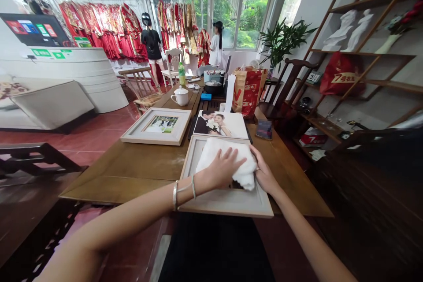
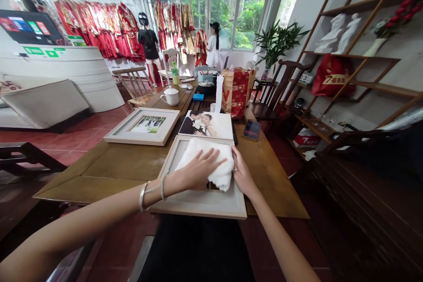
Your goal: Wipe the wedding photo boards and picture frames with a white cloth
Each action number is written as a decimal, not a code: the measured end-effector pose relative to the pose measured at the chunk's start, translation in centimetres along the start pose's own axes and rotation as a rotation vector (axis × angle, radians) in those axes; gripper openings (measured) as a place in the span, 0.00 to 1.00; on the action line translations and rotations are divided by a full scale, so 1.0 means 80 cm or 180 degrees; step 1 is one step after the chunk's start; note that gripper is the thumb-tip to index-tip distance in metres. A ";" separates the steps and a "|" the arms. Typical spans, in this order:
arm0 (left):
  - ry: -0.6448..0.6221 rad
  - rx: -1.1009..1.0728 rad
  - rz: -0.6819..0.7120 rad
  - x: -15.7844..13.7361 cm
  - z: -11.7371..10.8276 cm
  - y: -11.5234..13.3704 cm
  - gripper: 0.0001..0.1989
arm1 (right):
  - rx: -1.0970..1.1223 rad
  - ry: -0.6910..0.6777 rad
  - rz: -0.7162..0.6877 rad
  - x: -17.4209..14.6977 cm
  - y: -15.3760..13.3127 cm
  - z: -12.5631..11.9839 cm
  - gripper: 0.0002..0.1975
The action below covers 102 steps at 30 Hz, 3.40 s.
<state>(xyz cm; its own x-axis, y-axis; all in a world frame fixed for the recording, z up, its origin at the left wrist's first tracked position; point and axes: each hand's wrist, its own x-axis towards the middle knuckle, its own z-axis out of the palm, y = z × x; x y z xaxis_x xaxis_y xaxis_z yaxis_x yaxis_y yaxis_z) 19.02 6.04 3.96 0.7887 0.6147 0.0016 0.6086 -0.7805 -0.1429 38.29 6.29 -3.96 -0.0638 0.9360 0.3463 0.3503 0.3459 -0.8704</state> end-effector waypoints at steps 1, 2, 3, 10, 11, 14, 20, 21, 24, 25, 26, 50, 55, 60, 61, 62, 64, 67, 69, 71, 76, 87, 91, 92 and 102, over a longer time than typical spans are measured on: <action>0.0093 0.0042 -0.0035 0.014 0.004 -0.006 0.36 | -0.0004 0.0023 -0.0017 0.000 0.001 0.000 0.27; 0.0177 0.0060 -0.0041 0.027 0.007 -0.012 0.36 | -0.0014 0.0047 -0.0026 0.000 0.001 0.001 0.27; 0.0241 0.0063 -0.0032 0.039 0.008 -0.017 0.36 | -0.0016 0.0066 -0.0027 0.000 0.002 0.002 0.28; 0.0134 -0.0110 0.0161 0.060 0.006 -0.029 0.31 | 0.0211 0.0093 -0.0094 0.001 0.008 0.004 0.31; 0.0084 -0.0149 0.0195 0.053 0.005 -0.025 0.29 | 0.0183 0.0080 -0.0068 0.000 0.009 0.003 0.32; -0.0063 -0.0239 0.0237 0.018 -0.003 -0.006 0.27 | 0.0179 0.0036 -0.0010 0.000 0.008 0.003 0.32; -0.0273 -0.0812 0.0446 -0.062 -0.027 0.054 0.33 | 0.0141 0.0095 0.0034 0.003 -0.002 0.003 0.27; -0.0251 -0.0891 0.0511 -0.069 -0.030 0.063 0.35 | 0.0204 0.0078 0.0071 0.003 -0.003 0.003 0.27; -0.0123 -0.0932 0.0616 -0.076 -0.028 0.083 0.38 | 0.0377 0.0008 0.0198 0.005 -0.005 0.001 0.28; -0.0095 -0.0887 0.0576 -0.074 -0.026 0.085 0.39 | 0.0397 0.0003 0.0220 0.005 -0.004 0.001 0.28; -0.0085 -0.0822 0.0483 -0.069 -0.022 0.086 0.38 | 0.0398 0.0008 0.0216 0.006 -0.003 0.001 0.29; -0.0714 -0.0864 -0.0083 -0.110 -0.037 0.083 0.44 | 0.0013 0.0108 -0.0064 0.002 -0.003 0.004 0.34; -0.0615 -0.0554 -0.0495 -0.087 -0.021 0.071 0.43 | 0.0092 0.0086 -0.0271 0.005 0.000 0.002 0.33; -0.0258 -0.0122 -0.1034 -0.026 -0.001 0.022 0.38 | 0.0181 -0.0028 -0.0368 0.006 0.000 0.000 0.32; -0.0187 -0.0108 -0.1058 -0.015 0.000 0.012 0.38 | 0.0177 -0.0034 -0.0374 0.006 0.000 0.000 0.32; -0.0134 -0.0112 -0.1069 -0.005 0.001 0.004 0.37 | 0.0167 -0.0034 -0.0378 0.006 0.000 0.000 0.32; -0.0116 -0.0152 -0.1085 0.008 0.000 -0.007 0.36 | 0.0183 -0.0023 -0.0362 0.007 0.000 0.001 0.34; -0.0285 -0.0242 -0.1002 0.002 -0.008 -0.004 0.37 | 0.0242 -0.0026 -0.0307 0.007 0.000 0.002 0.36; -0.0524 -0.0344 -0.0819 -0.021 -0.017 0.011 0.39 | 0.0228 -0.0004 -0.0281 0.006 -0.001 0.003 0.35; -0.0757 -0.0468 -0.0575 -0.054 -0.027 0.033 0.40 | 0.0144 0.0033 -0.0261 0.005 -0.004 0.004 0.34; -0.1058 -0.0725 -0.0376 -0.120 -0.046 0.081 0.41 | -0.0079 0.0073 -0.0200 0.004 -0.008 0.005 0.32; -0.0296 0.0038 -0.1236 -0.009 -0.007 -0.001 0.41 | -0.0329 -0.0123 -0.0289 0.003 -0.001 0.001 0.32; -0.0364 0.0045 -0.1233 0.009 -0.008 -0.011 0.40 | -0.0552 -0.0185 -0.0419 0.005 0.001 -0.001 0.31; -0.0428 0.0018 -0.1215 0.005 -0.013 -0.007 0.39 | -0.0578 -0.0188 -0.0443 0.005 0.002 -0.001 0.31; -0.0889 -0.0028 -0.0553 -0.094 -0.041 0.068 0.38 | -0.0608 -0.0206 -0.0367 0.007 0.003 0.002 0.27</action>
<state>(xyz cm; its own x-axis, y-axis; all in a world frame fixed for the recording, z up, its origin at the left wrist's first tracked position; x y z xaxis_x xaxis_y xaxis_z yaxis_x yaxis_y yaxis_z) 16.67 -3.22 6.44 0.6196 0.7452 -0.2466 0.7336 -0.6615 -0.1556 38.21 6.89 -4.02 -0.1713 0.8953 0.4111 0.5074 0.4379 -0.7422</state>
